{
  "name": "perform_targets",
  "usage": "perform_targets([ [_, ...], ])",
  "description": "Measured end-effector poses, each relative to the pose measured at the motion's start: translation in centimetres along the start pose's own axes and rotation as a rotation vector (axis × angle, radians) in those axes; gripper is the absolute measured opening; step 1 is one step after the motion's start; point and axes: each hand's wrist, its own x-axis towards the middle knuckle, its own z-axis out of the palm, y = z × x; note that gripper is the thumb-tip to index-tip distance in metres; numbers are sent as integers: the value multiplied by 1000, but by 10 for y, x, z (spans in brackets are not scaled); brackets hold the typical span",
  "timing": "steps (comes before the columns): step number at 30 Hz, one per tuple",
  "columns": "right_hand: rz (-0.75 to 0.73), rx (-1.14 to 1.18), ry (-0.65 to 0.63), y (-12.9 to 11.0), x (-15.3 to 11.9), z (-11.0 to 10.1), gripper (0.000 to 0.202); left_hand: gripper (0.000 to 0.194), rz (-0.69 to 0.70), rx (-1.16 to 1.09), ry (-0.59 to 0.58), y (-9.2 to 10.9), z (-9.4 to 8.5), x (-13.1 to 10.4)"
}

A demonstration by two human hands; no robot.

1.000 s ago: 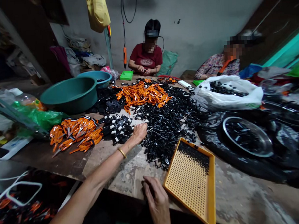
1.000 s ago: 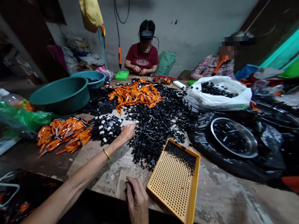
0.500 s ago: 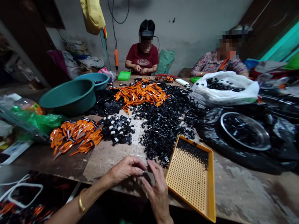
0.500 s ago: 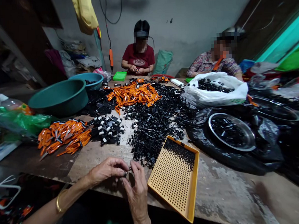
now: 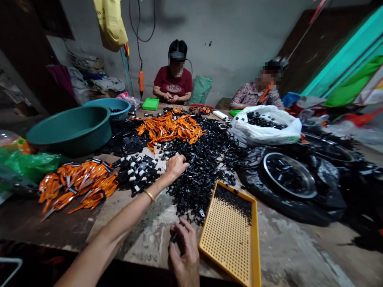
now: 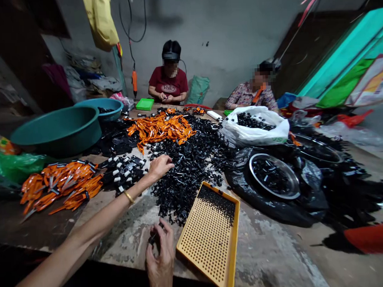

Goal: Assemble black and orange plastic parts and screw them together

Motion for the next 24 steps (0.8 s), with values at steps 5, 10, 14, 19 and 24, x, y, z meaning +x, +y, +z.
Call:
perform_targets([
  [5, -83, -52, 18, 3, -1, 1, 39, 13, -59, 84, 65, -1, 37, 22],
  [10, -115, -86, -55, 3, -1, 1, 45, 10, -71, 33, 139, -12, 28, 23],
  [14, -119, -89, -40, 0, 0, 1, 45, 7, -66, -68, 140, -21, 11, 25],
  [19, -125, -100, -46, -2, 1, 6, 45, 5, -57, -254, 65, -24, 6, 25],
  [24, -47, 7, -54, -9, -2, -7, 45, 9, -32, -433, 9, -18, -11, -1],
])
